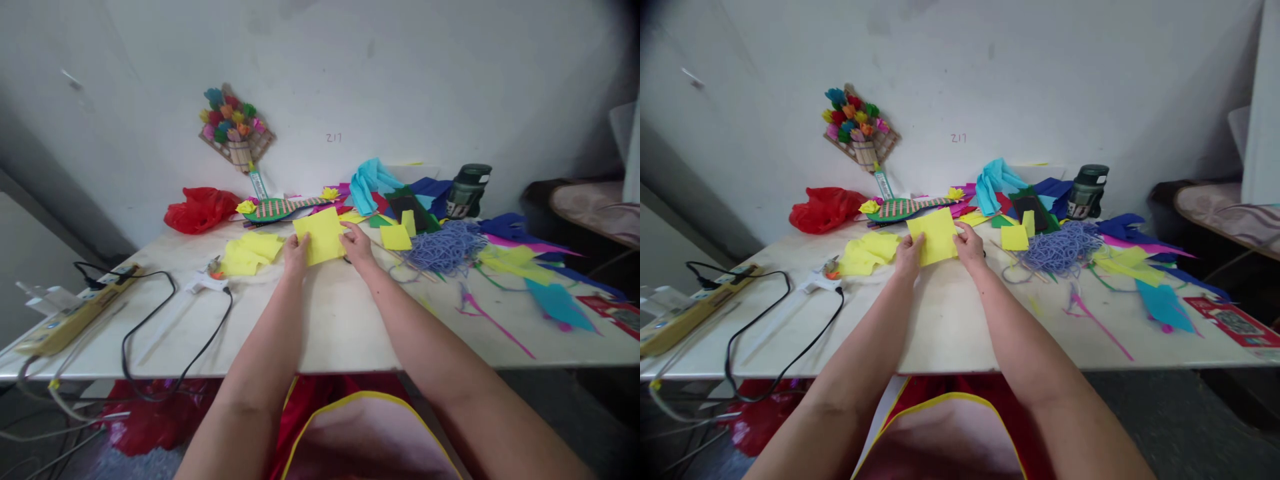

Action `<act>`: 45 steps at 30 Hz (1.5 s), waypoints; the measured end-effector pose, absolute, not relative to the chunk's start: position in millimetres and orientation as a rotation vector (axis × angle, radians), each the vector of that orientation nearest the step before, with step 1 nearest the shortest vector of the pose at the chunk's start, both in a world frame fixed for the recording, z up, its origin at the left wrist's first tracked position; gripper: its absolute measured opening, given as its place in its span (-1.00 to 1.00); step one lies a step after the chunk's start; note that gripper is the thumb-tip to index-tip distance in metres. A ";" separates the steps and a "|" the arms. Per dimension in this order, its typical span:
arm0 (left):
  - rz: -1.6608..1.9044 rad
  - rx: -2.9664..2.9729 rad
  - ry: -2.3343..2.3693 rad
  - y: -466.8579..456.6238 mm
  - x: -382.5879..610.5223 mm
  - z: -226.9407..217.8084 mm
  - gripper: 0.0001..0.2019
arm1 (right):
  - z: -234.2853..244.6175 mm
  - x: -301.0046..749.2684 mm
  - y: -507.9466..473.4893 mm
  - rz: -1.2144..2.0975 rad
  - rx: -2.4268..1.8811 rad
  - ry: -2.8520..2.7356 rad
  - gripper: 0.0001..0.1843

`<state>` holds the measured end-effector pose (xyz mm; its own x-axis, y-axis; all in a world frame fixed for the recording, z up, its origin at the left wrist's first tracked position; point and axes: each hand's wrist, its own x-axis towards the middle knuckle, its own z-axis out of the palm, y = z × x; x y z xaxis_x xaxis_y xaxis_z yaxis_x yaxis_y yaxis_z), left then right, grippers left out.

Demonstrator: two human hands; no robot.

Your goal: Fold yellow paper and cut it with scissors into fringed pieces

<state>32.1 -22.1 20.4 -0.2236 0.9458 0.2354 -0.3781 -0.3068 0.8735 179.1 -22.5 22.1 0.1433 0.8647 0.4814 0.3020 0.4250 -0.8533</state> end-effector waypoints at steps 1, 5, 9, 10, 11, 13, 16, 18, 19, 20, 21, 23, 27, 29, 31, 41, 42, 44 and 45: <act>1.706 0.994 0.859 -22.2 32.3 20.3 -0.71 | 22.2 179.2 -22.2 0.558 -1.115 -1.420 -0.55; 1.695 0.992 0.844 -23.0 33.0 20.9 -0.70 | 22.6 179.5 -21.3 0.552 -1.115 -1.422 -0.55; 1.695 1.004 0.831 -23.0 33.0 21.2 -0.72 | 22.1 180.6 -20.7 0.481 -1.138 -1.439 -0.54; 1.696 1.007 0.828 -22.8 32.9 21.2 -0.72 | 21.9 180.9 -20.7 0.460 -1.143 -1.445 -0.54; 1.696 1.009 0.825 -22.6 32.8 21.0 -0.73 | 21.9 181.1 -20.7 0.441 -1.148 -1.450 -0.55; 1.695 1.004 0.821 -22.1 32.6 20.6 -0.73 | 22.3 181.4 -21.1 0.410 -1.162 -1.459 -0.56; 1.691 1.001 0.828 -21.3 32.4 19.8 -0.74 | 23.3 181.3 -21.8 0.390 -1.192 -1.460 -0.58; 1.687 1.004 0.840 -20.9 32.2 19.2 -0.74 | 23.7 181.1 -21.7 0.397 -1.189 -1.445 -0.62; 1.684 1.004 0.847 -20.7 32.1 18.9 -0.74 | 23.7 181.2 -21.4 0.405 -1.178 -1.433 -0.64; 1.679 1.003 0.852 -20.6 32.0 18.6 -0.74 | 23.6 181.3 -20.8 0.418 -1.162 -1.418 -0.66; 1.676 1.001 0.855 -20.5 31.8 18.4 -0.74 | 23.2 181.4 -20.0 0.437 -1.144 -1.398 -0.67; 1.671 0.999 0.856 -20.5 31.5 18.0 -0.73 | 22.5 181.7 -18.2 0.510 -1.115 -1.343 -0.67; 1.666 0.996 0.822 -20.8 30.8 17.8 -0.70 | 21.9 182.2 -16.0 0.769 -1.082 -1.173 -0.62; 1.651 0.999 0.798 -21.0 30.7 18.1 -0.69 | 22.9 182.5 -16.4 0.883 -1.037 -1.090 -0.60; 1.634 1.001 0.785 -21.1 30.8 18.5 -0.68 | 24.7 182.8 -17.9 0.950 -0.984 -1.041 -0.61; 1.633 0.980 0.783 -21.5 31.2 19.0 -0.72 | 34.7 182.6 -26.5 1.046 -0.893 -0.984 -0.66; 1.632 0.973 0.785 -21.4 31.1 18.9 -0.72 | 34.5 182.8 -26.5 1.038 -0.900 -0.997 -0.66; 1.630 0.956 0.794 -20.8 30.8 18.8 -0.72 | 33.2 183.2 -26.0 1.021 -0.914 -1.025 -0.66; 1.630 0.952 0.800 -20.5 30.7 18.6 -0.72 | 32.4 183.4 -25.6 1.016 -0.918 -1.040 -0.66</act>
